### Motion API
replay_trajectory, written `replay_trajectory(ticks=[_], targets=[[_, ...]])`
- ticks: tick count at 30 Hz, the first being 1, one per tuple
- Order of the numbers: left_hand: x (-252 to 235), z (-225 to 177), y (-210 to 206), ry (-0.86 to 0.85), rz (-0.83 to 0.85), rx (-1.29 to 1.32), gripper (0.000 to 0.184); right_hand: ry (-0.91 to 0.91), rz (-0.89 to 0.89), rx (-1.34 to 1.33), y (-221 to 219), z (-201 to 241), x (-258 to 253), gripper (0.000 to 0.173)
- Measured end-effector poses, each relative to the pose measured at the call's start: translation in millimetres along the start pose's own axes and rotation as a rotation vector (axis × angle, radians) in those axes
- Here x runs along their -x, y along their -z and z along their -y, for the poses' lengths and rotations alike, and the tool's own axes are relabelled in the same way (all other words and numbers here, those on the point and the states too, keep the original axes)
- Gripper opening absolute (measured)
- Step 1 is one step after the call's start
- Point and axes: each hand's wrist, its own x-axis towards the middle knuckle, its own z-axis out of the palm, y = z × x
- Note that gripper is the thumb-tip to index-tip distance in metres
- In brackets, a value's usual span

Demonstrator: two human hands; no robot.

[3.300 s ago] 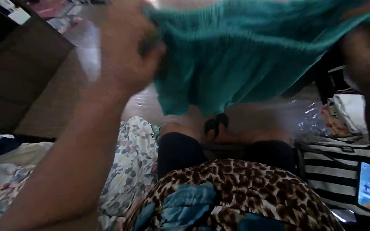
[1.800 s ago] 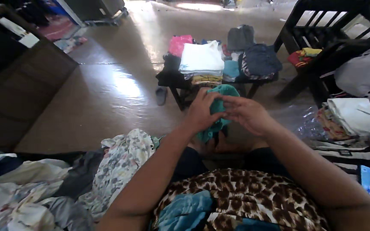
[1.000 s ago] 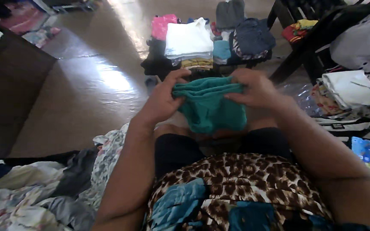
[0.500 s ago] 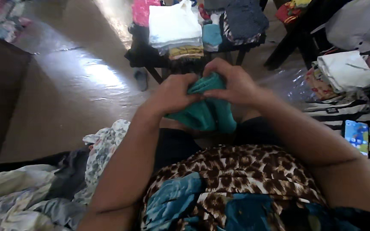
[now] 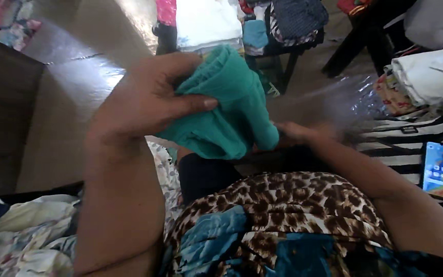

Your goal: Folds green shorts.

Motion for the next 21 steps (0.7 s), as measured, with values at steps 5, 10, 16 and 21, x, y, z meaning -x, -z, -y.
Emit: replay_trajectory(ticks=[5, 10, 16, 21], targets=[[14.3, -0.7, 16.5, 0.054, -0.011, -0.097, 0.021, 0.153, 0.172, 0.016, 4.5, 10.3, 6.1, 0.025], [22.9, 0.3, 12.9, 0.027, -0.009, -0.094, 0.019, 0.152, 0.304, 0.200, -21.5, 21.6, 18.4, 0.034], [14.1, -10.6, -0.6, 0.051, 0.027, -0.105, 0.018, 0.229, 0.375, -0.296, -40.4, 20.2, 17.7, 0.025], [22.7, 6.3, 3.5, 0.081, 0.003, -0.062, 0.020, 0.087, 0.415, -0.182, -32.1, 21.2, 30.3, 0.030]])
